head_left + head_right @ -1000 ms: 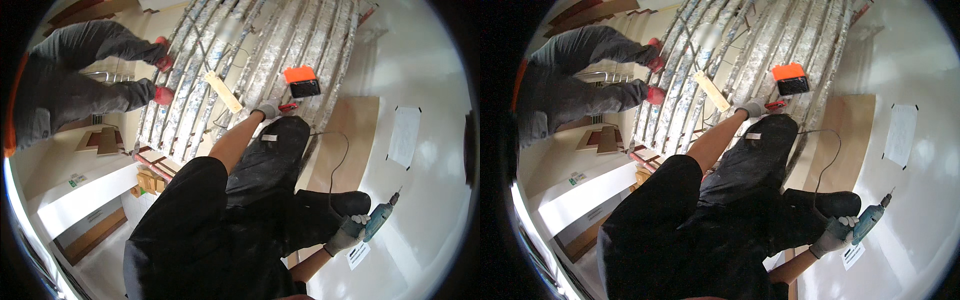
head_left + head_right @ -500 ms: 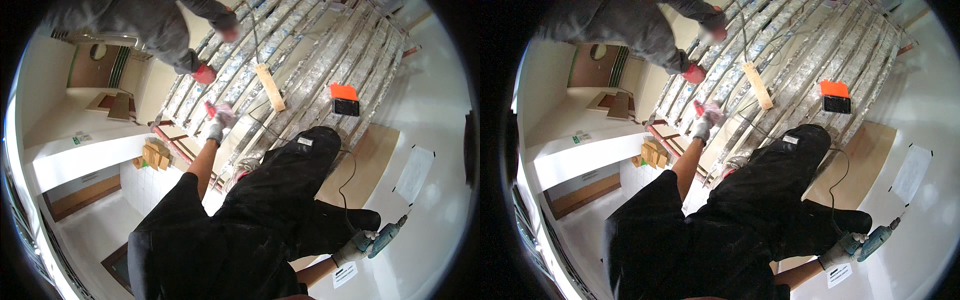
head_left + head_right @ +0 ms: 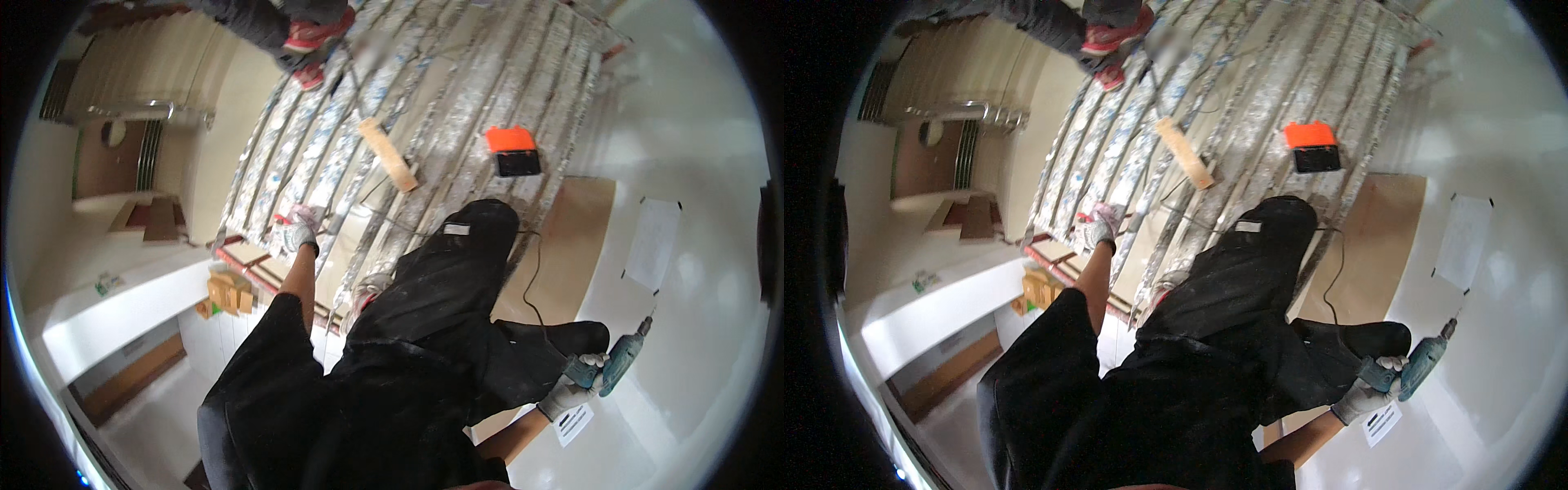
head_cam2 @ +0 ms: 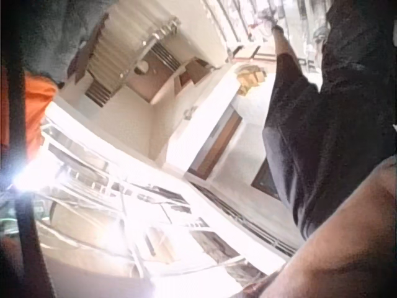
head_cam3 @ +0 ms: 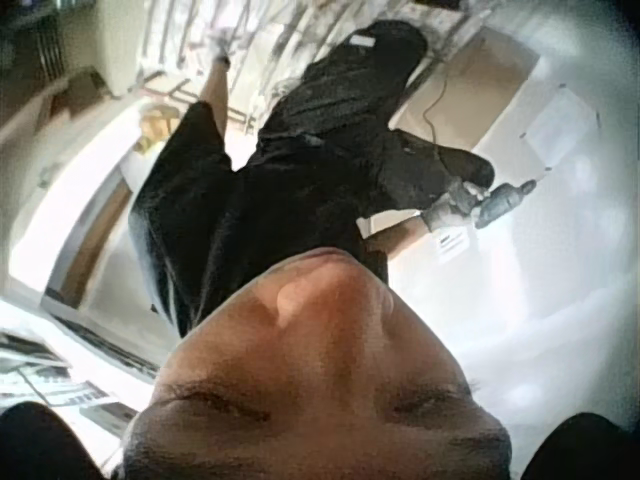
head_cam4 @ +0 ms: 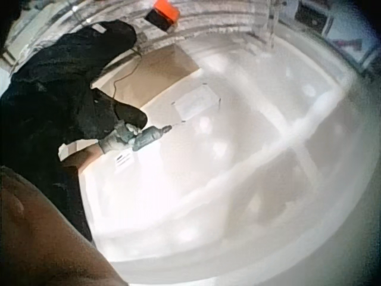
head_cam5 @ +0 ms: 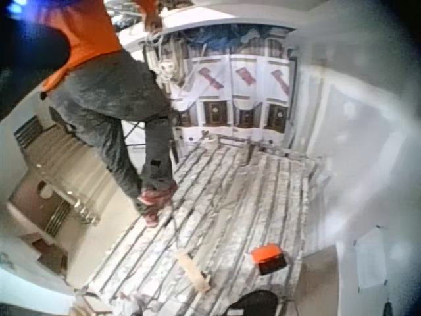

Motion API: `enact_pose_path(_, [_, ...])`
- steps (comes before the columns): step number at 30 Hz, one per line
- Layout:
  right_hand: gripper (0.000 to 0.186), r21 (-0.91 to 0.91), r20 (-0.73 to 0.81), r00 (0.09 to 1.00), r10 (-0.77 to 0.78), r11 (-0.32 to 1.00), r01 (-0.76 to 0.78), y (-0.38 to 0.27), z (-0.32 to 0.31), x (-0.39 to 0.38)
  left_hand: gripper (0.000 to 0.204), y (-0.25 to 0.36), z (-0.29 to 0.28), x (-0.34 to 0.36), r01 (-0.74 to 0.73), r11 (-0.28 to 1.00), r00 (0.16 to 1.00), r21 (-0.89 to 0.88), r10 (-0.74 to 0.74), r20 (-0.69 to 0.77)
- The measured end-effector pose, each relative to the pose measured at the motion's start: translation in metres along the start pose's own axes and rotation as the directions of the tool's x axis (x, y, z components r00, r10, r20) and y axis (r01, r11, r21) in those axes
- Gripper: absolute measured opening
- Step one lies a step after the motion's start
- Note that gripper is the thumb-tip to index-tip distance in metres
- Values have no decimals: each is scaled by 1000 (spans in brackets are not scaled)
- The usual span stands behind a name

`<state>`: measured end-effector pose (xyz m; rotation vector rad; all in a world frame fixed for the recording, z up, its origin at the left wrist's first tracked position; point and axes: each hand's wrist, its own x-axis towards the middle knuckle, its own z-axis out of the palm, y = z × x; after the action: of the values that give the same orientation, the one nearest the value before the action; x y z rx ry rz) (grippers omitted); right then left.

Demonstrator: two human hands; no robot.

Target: The person holds a white ceiling panel in place while using a power drill to secure it with a screw.

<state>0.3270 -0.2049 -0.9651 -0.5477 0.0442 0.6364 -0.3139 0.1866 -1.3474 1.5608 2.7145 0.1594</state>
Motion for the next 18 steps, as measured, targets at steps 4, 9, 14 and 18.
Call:
enact_pose_path(4, [45,-57,3,1000,-20,998,20,-4,5,-5,51,158,-93,-43,-368,878,929,-305,331,-167])
enact_pose_path(9, [44,-1,-9,997,-75,997,75,0,8,0,28,365,-120,-107,-676,294,503,-676,854,-132])
enact_pose_path(14, [44,52,13,997,-78,996,77,6,13,2,29,507,-95,-192,-831,47,131,-555,985,-112])
enact_pose_path(18, [45,8,-30,991,-132,991,132,4,3,-1,14,557,-62,-226,-977,67,26,-202,979,202])
